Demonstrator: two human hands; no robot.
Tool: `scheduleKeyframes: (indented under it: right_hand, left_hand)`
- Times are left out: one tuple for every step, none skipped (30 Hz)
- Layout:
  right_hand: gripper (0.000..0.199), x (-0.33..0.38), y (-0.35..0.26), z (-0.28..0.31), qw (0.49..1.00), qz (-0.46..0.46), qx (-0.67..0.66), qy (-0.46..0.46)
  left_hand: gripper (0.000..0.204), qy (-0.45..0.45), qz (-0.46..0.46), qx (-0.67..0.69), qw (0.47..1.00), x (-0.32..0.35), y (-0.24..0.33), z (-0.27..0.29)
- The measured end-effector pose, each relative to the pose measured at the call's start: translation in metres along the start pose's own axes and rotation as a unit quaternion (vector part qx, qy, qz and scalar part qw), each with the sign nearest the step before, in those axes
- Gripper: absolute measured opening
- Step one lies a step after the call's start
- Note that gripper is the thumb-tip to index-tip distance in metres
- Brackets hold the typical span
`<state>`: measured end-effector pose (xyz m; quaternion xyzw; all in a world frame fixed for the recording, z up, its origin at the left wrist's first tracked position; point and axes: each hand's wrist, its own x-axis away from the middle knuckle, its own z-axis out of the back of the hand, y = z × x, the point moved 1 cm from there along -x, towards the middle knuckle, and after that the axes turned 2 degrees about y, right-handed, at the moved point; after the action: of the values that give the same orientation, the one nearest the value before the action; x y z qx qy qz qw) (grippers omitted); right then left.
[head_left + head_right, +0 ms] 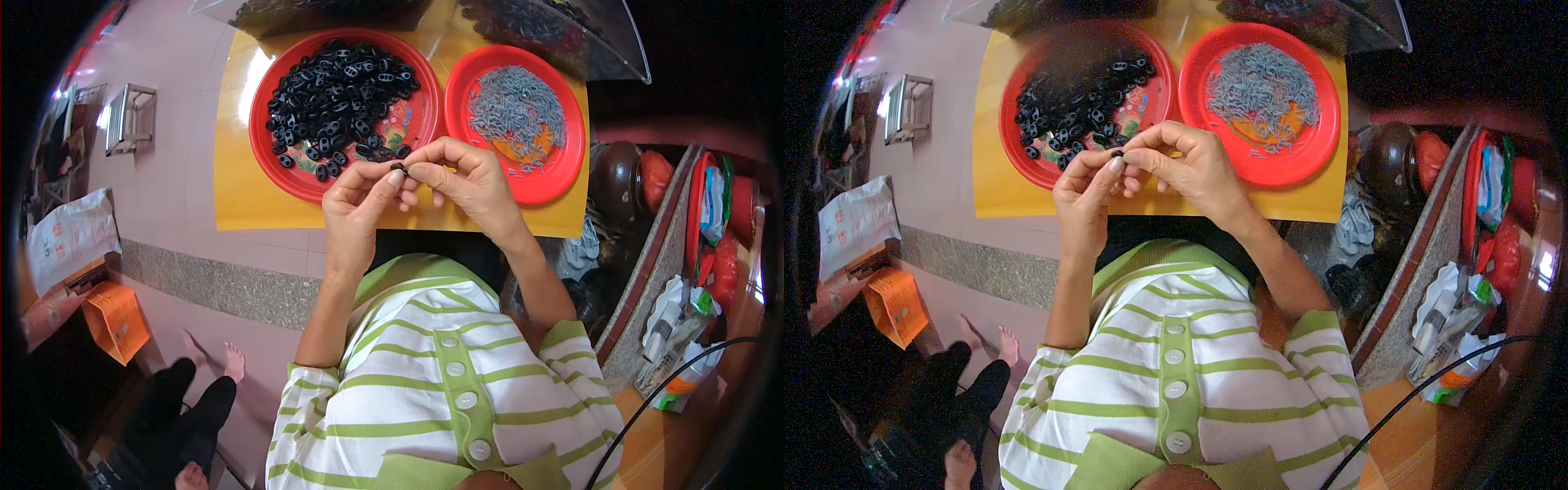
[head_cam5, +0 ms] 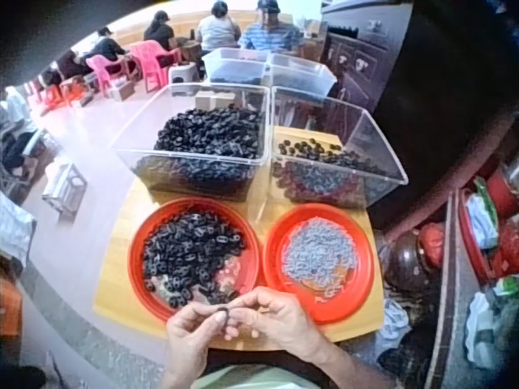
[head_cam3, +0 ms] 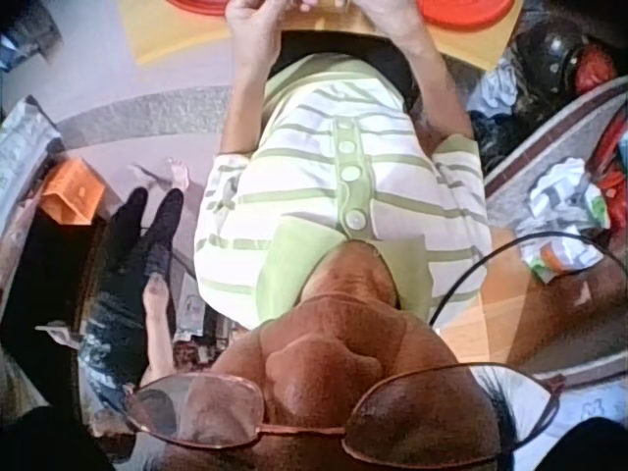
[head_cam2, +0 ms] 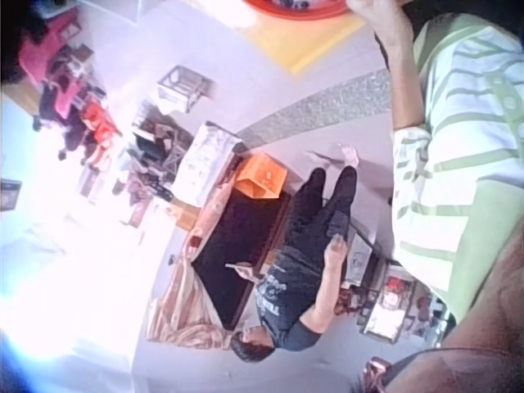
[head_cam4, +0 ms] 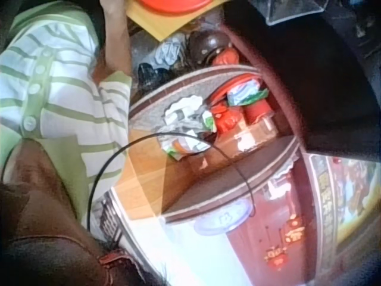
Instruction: The person sits at a table and repeatedly picks up small black plastic components and metal pins from two separate red trays. They insert the pins into the plastic components by hand and place the assembled units back into the tray. The process is repetitive and involves handling small parts one at a time.
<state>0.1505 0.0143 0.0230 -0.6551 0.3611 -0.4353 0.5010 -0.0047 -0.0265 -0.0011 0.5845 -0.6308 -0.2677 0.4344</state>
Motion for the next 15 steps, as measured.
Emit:
scheduleKeyframes:
  right_hand:
    - [0.014,-0.001,-0.007,-0.001,1.0,-0.003,0.009,-0.009]
    - [0.015,-0.001,-0.011,-0.002,1.0,-0.007,0.018,-0.018]
    - [0.015,-0.002,-0.012,-0.003,0.999,0.015,0.037,-0.009]
    - [0.015,-0.002,-0.012,-0.004,0.998,0.036,0.055,-0.001]
    - [0.016,-0.003,-0.013,-0.004,0.996,0.058,0.074,0.008]
    - [0.015,-0.003,-0.013,-0.005,0.994,0.07,0.081,0.003]
    - [0.014,-0.003,-0.013,-0.006,0.993,0.082,0.088,-0.002]
    - [0.012,-0.003,-0.013,-0.007,0.991,0.094,0.096,-0.007]
    - [0.011,-0.003,-0.012,-0.008,0.991,0.092,0.102,-0.007]
    - [0.01,-0.004,-0.009,-0.009,0.99,0.089,0.108,-0.008]
    - [0.009,-0.004,-0.008,-0.01,0.99,0.087,0.114,-0.008]
    - [0.008,-0.003,-0.008,-0.013,0.993,0.07,0.094,-0.006]
    - [0.008,0.0,-0.01,-0.017,0.996,0.053,0.075,-0.004]
    - [0.008,0.002,-0.011,-0.02,0.998,0.035,0.055,-0.003]
    - [0.009,0.002,-0.009,-0.021,0.999,0.026,0.037,-0.002]
  left_hand:
    - [0.01,0.009,0.008,0.018,1.0,-0.001,0.0,0.001]
    - [0.01,0.011,0.013,0.021,1.0,-0.001,0.002,0.002]
    - [0.009,0.013,0.02,0.025,0.999,-0.001,0.003,0.003]
    - [0.009,0.014,0.026,0.029,0.999,-0.001,0.004,0.003]
    - [0.01,0.013,0.025,0.035,0.999,-0.001,0.005,0.003]
    - [0.01,0.014,0.025,0.04,0.999,0.0,0.006,0.004]
    - [0.01,0.014,0.025,0.045,0.999,0.001,0.006,0.005]
    - [0.01,0.013,0.024,0.041,0.999,0.001,0.006,0.006]
    - [0.01,0.012,0.023,0.036,0.999,0.002,0.006,0.006]
    - [0.01,0.011,0.022,0.032,0.999,0.003,0.006,0.006]
    - [0.01,0.011,0.017,0.027,0.999,0.003,0.006,0.006]
    - [0.011,0.013,0.012,0.023,1.0,0.004,0.004,0.007]
    - [0.011,0.015,0.008,0.019,1.0,0.005,0.003,0.008]
    - [0.011,0.019,0.009,0.014,1.0,0.007,0.002,0.011]
    - [0.01,0.02,0.01,0.01,1.0,0.008,0.001,0.012]
